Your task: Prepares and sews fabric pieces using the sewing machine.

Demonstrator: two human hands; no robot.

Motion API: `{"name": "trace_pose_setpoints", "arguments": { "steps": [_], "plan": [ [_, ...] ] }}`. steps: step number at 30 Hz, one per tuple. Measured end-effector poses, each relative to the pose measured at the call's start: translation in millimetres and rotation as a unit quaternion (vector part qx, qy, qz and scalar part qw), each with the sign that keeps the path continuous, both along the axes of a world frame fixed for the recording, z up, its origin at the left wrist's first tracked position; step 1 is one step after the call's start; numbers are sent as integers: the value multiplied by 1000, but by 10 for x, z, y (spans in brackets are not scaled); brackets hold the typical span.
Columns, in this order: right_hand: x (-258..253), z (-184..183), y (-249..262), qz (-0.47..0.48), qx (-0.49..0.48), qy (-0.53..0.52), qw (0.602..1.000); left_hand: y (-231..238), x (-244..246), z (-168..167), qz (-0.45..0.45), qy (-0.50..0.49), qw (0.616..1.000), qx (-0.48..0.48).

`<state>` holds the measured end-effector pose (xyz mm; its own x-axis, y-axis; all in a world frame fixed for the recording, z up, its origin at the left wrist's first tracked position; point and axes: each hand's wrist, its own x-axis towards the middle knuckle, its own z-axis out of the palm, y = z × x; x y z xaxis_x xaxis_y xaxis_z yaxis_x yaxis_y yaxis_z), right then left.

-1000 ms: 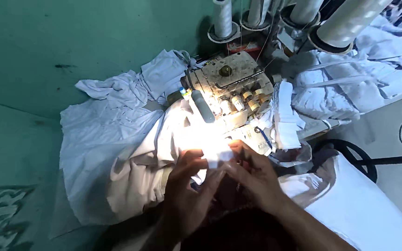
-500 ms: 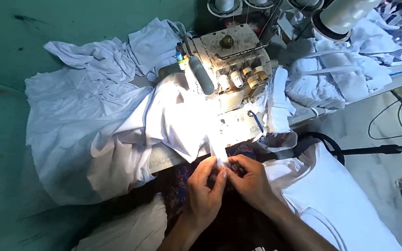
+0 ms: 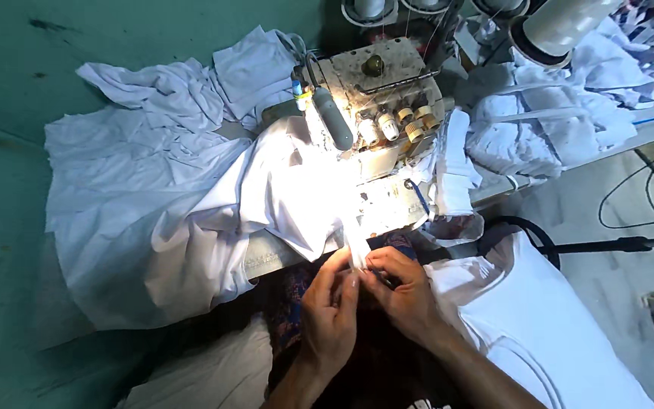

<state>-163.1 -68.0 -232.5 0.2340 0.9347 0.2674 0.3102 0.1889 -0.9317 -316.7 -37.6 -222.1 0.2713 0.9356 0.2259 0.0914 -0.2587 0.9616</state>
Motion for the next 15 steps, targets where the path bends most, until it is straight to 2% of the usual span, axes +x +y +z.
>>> {"name": "trace_pose_setpoints", "arguments": {
  "steps": [2,4,5,6,8,10,12,15],
  "plan": [
    [14,85,8,21,6,34,999,118,17,87,-10,-93,985,-142],
    [22,161,17,36,19,48,998,293,17,213,-55,-206,921,-326],
    [30,202,20,38,25,46,998,369,20,265,-70,-227,905,-353],
    [45,250,36,37,32,37,998,437,15,319,-75,-214,920,-321],
    [97,359,87,31,44,22,998,585,-31,458,-45,-148,978,-140],
    [147,462,137,21,59,40,997,717,-121,670,6,-109,994,13],
    [175,572,197,14,69,82,994,791,-211,897,24,-108,991,76],
    [161,793,256,39,80,177,980,735,-247,1121,-28,-145,988,47]
  ]
}}
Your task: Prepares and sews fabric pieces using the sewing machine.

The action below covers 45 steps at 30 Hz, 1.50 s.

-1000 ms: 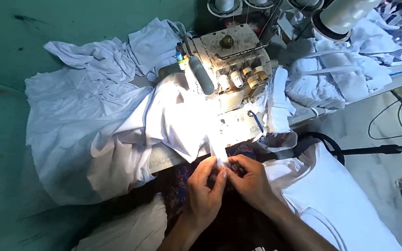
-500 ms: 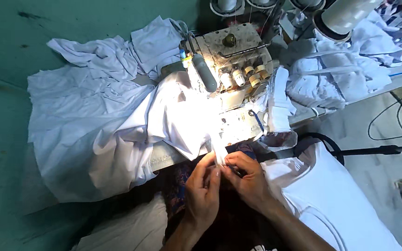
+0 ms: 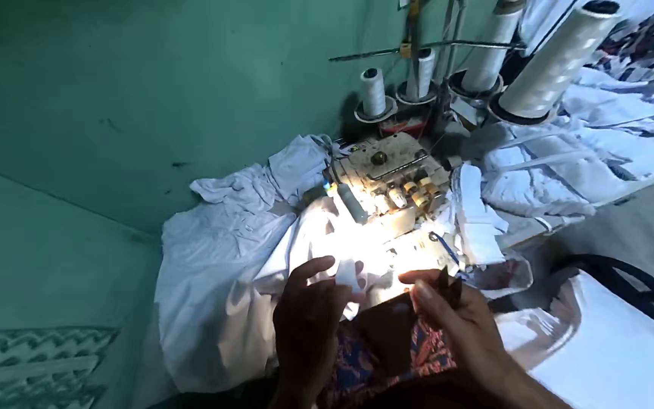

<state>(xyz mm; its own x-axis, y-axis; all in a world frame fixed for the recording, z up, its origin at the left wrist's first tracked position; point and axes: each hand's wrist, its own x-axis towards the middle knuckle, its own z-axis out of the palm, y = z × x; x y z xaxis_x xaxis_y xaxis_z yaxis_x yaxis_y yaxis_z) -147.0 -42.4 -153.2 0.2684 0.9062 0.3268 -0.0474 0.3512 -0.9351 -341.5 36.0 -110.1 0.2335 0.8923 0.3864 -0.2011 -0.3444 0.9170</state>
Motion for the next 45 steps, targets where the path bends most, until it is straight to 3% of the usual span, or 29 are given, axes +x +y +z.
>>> {"name": "trace_pose_setpoints", "arguments": {
  "steps": [3,6,8,10,11,13,15,17,20,24,28,31,35,39,41,45],
  "plan": [
    [-16,164,7,71,-7,80,994,-137,31,23,-116,-29,992,-50],
    [-24,213,-22,112,-44,127,985,-237,109,-51,-170,-1,984,-52],
    [-17,163,-59,88,-66,118,987,-217,171,-58,-131,70,988,-27],
    [16,84,-117,66,-73,99,990,-27,196,-137,-49,221,972,67],
    [35,47,-151,62,-72,89,992,143,158,-246,-16,307,940,145],
    [65,3,-215,64,-62,81,993,504,28,-488,44,469,833,290],
    [86,-11,-277,78,-41,74,993,721,-144,-590,40,595,733,328],
    [105,-13,-303,86,-27,62,994,761,-301,-534,25,648,688,325],
    [102,-29,-270,87,-27,59,994,640,-515,-370,-53,651,695,302],
    [36,34,-91,120,-26,68,990,320,-610,-149,-149,572,758,276],
    [-73,140,114,252,-4,24,967,-37,-524,121,-141,487,806,305],
    [-149,157,156,319,6,-31,947,-154,-476,332,-111,466,811,335],
    [-90,165,-12,267,-14,-119,956,64,-650,405,-101,537,781,303],
    [-85,298,-180,220,16,-179,959,27,-501,570,-217,440,820,295],
    [-101,411,-247,207,39,-225,951,-67,-348,670,-228,431,811,324],
    [-57,558,-319,162,58,-318,932,48,-246,567,-225,422,798,366]
  ]
}}
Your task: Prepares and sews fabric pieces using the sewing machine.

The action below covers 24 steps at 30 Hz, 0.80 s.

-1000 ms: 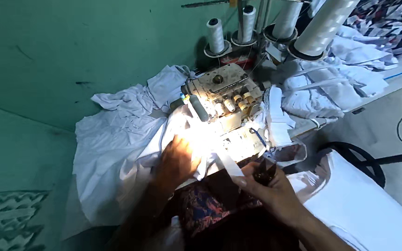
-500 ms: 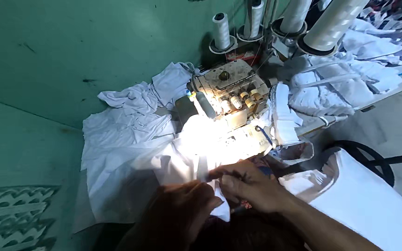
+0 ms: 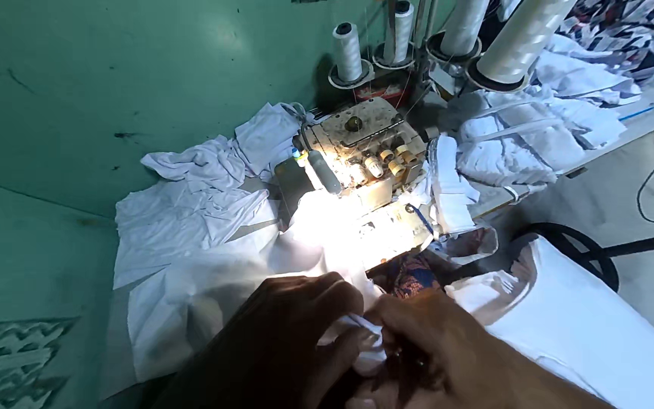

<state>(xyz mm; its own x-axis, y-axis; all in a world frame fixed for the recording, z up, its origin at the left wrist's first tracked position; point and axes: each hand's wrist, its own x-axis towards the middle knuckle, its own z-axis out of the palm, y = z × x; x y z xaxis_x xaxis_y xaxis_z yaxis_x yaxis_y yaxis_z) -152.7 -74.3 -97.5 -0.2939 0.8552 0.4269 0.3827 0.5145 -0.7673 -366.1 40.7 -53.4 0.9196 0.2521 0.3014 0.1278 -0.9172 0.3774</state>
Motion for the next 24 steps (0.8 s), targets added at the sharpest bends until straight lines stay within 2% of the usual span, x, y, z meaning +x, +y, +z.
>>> {"name": "trace_pose_setpoints", "arguments": {
  "steps": [2,4,6,7,9,10,12,13,14,15,18,20,22,23,24],
  "plan": [
    [20,-10,18,-3,-4,21,1000,27,5,-44,-1,6,1000,-9],
    [55,-134,77,6,-25,153,988,78,-54,-76,21,-4,999,-47],
    [160,-410,184,-52,-34,231,971,205,-220,-49,61,-6,993,-102],
    [225,-620,235,-106,-53,213,970,281,-330,-3,87,-1,990,-113],
    [288,-1085,303,-153,-170,52,972,429,-539,153,140,29,986,-86],
    [239,-1230,340,-111,-259,-62,958,496,-621,240,156,46,985,-51],
    [-77,-1341,535,64,-366,-250,894,622,-707,394,172,86,979,62],
    [-323,-1302,674,126,-359,-292,877,673,-700,465,181,106,970,121],
    [-579,-1201,839,157,-306,-292,892,714,-676,530,188,126,958,174],
    [-840,-1078,1036,158,-225,-248,929,745,-651,580,196,143,945,219],
    [-1577,-598,1596,82,-18,-74,994,784,-614,674,232,185,903,309],
    [-1847,-404,1722,42,66,21,997,774,-660,696,257,214,885,324],
    [-1824,-492,1587,41,64,15,997,705,-739,671,269,230,882,311],
    [-1708,-637,1460,62,26,-36,997,661,-795,630,269,233,886,296],
    [-1519,-757,1332,117,-51,-87,988,623,-859,571,266,232,893,279]
  ]
}}
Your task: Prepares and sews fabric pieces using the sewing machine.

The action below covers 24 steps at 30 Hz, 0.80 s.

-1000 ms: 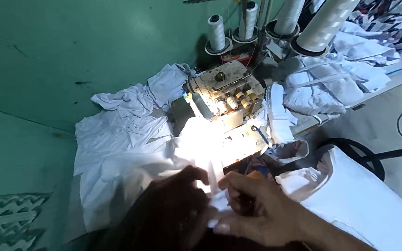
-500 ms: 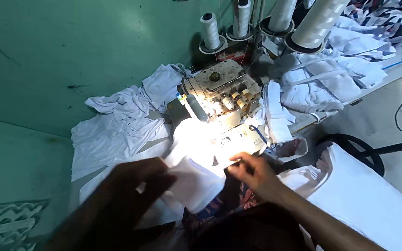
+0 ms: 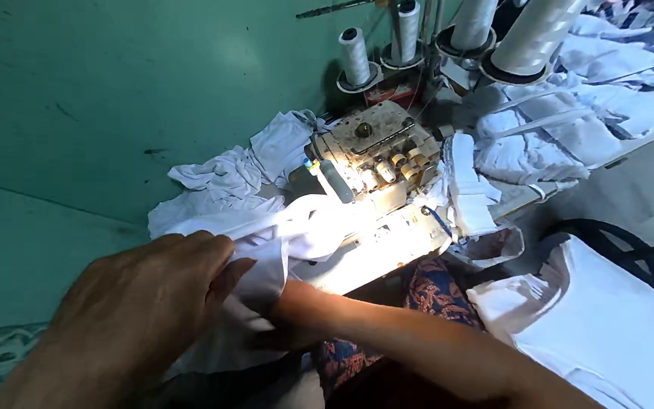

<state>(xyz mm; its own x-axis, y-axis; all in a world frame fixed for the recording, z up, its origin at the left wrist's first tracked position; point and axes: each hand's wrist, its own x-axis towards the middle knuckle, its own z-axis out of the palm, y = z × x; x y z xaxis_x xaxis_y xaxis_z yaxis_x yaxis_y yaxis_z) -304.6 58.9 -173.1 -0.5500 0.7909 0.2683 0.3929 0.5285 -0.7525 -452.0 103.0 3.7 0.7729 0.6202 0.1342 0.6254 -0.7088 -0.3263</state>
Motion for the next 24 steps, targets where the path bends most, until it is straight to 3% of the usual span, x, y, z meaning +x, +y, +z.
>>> {"name": "trace_pose_setpoints", "arguments": {
  "steps": [2,4,5,7,9,11,15,24],
  "plan": [
    [414,-289,-192,71,-148,-71,984,-81,-116,-129,-6,-20,999,-38],
    [887,-410,-362,25,-223,-73,972,-166,-177,-262,-12,-55,996,-68],
    [1097,-394,-431,-45,-215,-42,975,-217,-185,-307,-16,-74,994,-79],
    [1326,-315,-435,-198,-84,64,975,-315,-172,-332,-24,-100,990,-96],
    [1380,-73,-309,-253,45,111,960,-380,-146,-316,-44,-111,988,-99],
    [1306,214,-198,-218,90,120,964,-417,-96,-272,-70,-111,987,-90],
    [1063,487,-90,-91,80,145,982,-462,21,-197,-107,-99,987,-72],
    [1384,227,-649,-120,35,162,979,-266,352,-330,-157,-114,975,-112]
  ]
}}
